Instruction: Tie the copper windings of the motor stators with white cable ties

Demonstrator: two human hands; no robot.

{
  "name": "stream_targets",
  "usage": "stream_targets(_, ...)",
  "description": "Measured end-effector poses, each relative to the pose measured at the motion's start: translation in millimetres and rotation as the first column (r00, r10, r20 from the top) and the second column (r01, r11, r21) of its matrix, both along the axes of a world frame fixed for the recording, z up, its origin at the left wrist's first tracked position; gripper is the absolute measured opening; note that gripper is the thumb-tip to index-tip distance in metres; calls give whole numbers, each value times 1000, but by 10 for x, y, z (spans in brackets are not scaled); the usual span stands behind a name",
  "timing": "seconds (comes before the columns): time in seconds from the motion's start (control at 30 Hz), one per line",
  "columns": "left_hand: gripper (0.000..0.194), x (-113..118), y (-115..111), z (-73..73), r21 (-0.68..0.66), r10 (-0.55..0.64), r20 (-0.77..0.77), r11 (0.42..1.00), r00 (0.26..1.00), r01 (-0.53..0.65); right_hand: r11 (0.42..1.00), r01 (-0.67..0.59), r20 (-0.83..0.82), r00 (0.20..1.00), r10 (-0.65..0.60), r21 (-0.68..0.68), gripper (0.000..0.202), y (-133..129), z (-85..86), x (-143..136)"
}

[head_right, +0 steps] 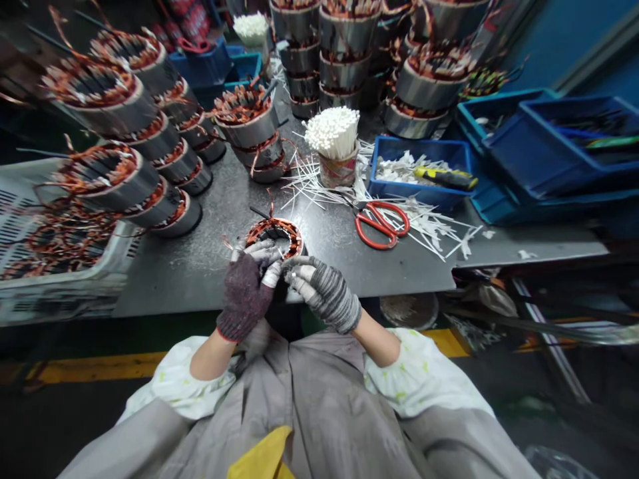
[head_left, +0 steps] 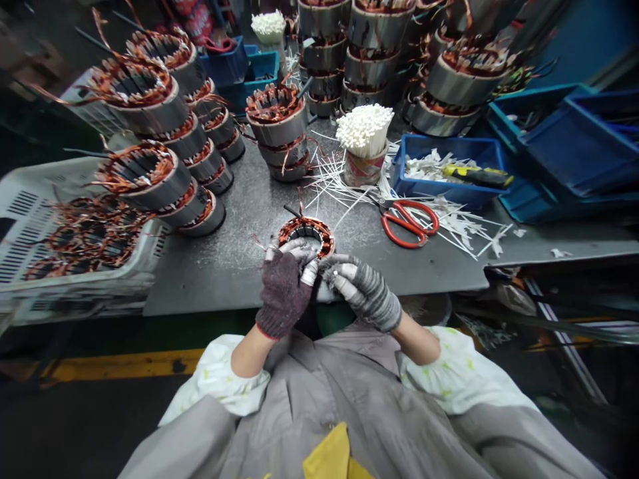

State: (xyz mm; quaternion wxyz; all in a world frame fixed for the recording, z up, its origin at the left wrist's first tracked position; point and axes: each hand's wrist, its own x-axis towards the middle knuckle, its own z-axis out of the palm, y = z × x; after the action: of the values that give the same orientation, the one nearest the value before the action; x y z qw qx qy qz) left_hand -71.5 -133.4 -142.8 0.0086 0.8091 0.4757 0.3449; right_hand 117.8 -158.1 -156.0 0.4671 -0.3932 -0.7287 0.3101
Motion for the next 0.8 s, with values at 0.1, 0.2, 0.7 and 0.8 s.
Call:
stream_targets(0.1,22,32,-21,-40,81,27,-23,996,999,-25,999,-39,11,999,39,-8,25,-73,-70,16)
stream_targets(0.2,30,45,-21,-90,101,64,-55,993,996,-58,999,-31,-26,999,30,-43,24,-142,-163,-10)
stream_targets(0.7,13,75,23,25,-53,0,181,999,984,9,753,-37,-438,831,-342,-657,32,60,6,-152)
stream_targets(0.8,12,66,22,5,-22,-32,183,999,983,36,823,50,-321,906,-276,-566,23,115,-19,-160)
